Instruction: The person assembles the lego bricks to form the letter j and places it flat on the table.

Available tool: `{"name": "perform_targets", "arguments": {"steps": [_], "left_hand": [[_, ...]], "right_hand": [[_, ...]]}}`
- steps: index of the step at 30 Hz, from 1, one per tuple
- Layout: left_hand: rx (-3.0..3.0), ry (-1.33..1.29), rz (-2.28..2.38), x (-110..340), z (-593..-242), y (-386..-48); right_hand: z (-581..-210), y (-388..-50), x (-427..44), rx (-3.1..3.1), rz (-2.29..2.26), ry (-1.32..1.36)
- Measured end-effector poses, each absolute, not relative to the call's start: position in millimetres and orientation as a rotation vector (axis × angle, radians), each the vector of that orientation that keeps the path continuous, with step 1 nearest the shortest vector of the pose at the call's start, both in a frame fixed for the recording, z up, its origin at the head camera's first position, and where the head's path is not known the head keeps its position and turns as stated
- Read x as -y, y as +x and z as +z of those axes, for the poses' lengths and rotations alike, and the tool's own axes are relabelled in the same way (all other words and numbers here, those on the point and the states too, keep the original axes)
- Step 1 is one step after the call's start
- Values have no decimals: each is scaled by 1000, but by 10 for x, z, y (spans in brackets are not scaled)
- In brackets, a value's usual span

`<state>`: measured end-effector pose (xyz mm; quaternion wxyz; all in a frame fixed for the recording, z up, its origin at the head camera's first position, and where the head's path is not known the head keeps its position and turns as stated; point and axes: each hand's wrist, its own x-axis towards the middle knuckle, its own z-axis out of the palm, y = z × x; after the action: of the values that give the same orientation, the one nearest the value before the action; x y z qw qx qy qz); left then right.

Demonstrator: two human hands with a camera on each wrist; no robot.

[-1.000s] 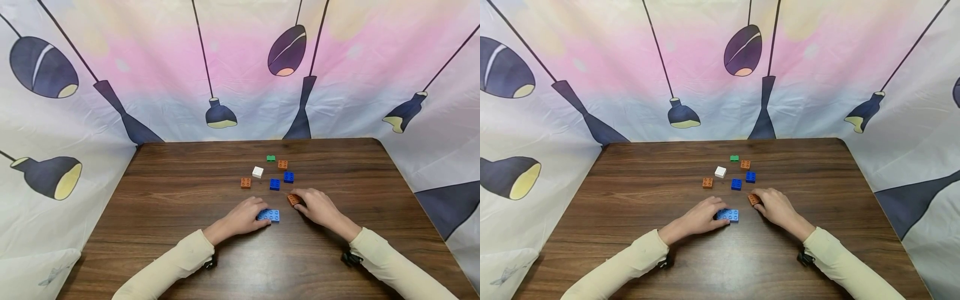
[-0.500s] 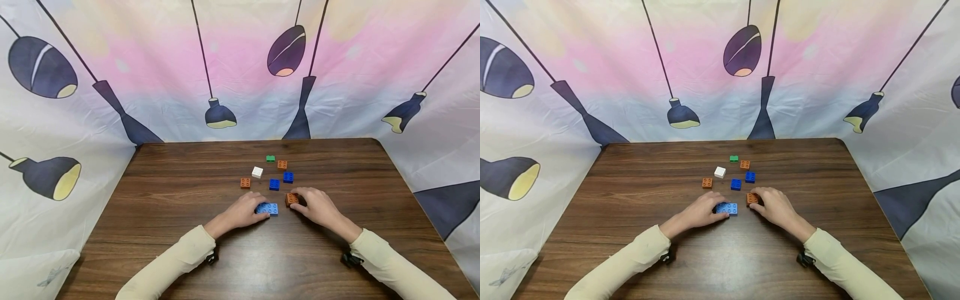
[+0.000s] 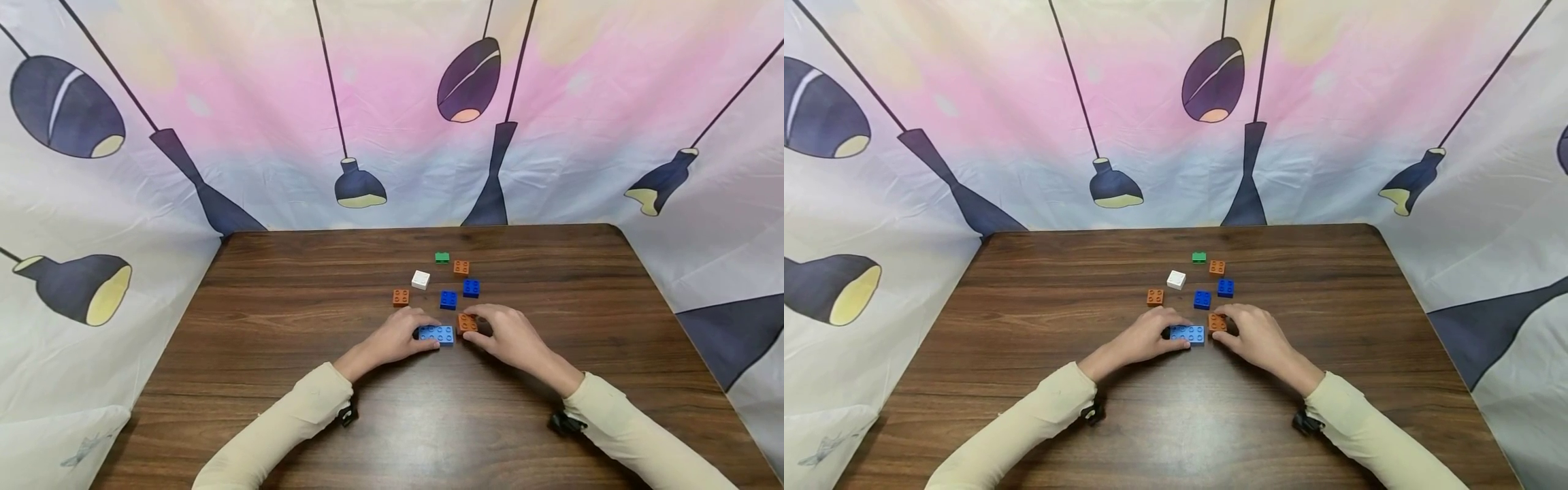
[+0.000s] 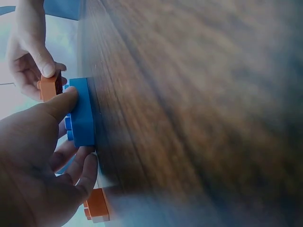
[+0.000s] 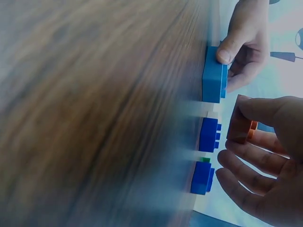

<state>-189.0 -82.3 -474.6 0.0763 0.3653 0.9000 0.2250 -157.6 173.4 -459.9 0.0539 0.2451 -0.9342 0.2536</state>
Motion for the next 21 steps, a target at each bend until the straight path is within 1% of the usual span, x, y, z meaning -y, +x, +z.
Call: {"name": "perform_targets", "arguments": {"steps": [21], "left_hand": [[-2708,1053,710,823,-4747,-1879]], "right_hand": [[-4620,-1562,-1549,2859,755,822]]}}
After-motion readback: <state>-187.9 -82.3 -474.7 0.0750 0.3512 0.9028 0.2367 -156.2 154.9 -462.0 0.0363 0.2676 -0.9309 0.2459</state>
